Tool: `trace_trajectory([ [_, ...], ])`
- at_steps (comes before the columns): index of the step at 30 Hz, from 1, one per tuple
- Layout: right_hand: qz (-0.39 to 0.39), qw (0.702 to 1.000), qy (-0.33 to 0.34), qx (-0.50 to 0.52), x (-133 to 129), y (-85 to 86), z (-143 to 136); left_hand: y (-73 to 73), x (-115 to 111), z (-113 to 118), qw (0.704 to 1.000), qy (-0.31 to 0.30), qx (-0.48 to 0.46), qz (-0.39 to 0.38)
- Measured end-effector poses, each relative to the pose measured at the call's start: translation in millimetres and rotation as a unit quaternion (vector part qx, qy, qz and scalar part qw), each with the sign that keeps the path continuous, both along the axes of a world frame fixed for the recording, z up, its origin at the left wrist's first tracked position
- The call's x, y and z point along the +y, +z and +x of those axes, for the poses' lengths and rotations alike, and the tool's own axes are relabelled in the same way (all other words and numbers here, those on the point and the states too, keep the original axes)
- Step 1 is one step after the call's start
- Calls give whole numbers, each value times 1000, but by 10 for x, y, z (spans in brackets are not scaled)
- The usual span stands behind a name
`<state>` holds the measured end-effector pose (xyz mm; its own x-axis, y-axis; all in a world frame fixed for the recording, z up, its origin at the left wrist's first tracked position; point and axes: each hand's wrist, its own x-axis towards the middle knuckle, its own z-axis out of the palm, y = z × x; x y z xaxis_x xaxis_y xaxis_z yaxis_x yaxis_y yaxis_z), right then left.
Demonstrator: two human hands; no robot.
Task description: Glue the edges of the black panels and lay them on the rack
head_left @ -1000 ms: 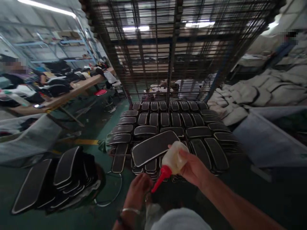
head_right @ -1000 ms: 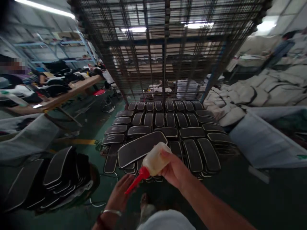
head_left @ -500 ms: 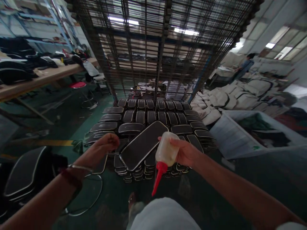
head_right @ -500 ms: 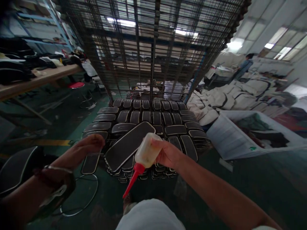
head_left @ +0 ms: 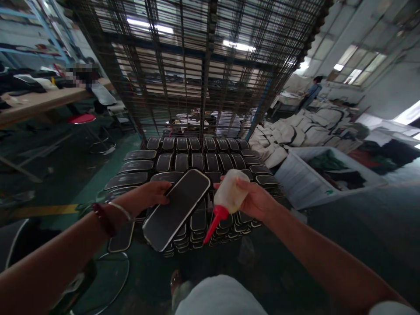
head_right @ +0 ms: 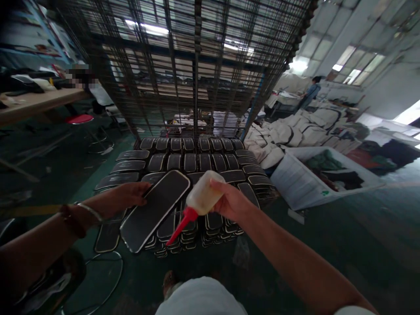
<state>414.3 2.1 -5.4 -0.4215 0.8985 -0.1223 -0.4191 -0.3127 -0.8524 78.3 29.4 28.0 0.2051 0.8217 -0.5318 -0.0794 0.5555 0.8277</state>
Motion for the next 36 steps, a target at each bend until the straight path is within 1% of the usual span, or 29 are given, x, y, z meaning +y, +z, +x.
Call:
trace_trajectory([
  [3,88,991,-94,-34,32,276,192,-108,-72,-133,999,-37,-18,-4],
  [6,194,965,-160,-69,85,499,233,-146,-131,-180,997,-56,-16,-42],
  [8,244,948,-179,-95,102,580,196,-130,-160,-177,997,-50,-7,-65],
  [10,271,937,-187,-120,101,608,151,-109,-181,-175,996,-42,-6,-75],
  [13,282,929,-195,-142,81,592,116,-116,-193,-195,995,-17,-36,-87],
  [16,278,928,-200,-148,61,558,124,-171,-186,-233,992,11,-59,-107],
  [20,271,930,-203,-141,71,511,146,-270,-162,-280,995,11,-55,-78],
  [23,277,924,-226,-140,100,463,149,-330,-141,-304,996,11,-55,-72],
  [30,252,925,-249,-136,72,351,128,-367,-130,-284,995,24,-51,-86],
  [33,241,925,-272,-108,41,281,101,-399,-133,-298,998,0,-21,-53],
  [36,216,922,-311,-79,33,193,59,-452,-133,-353,998,-67,-2,9],
])
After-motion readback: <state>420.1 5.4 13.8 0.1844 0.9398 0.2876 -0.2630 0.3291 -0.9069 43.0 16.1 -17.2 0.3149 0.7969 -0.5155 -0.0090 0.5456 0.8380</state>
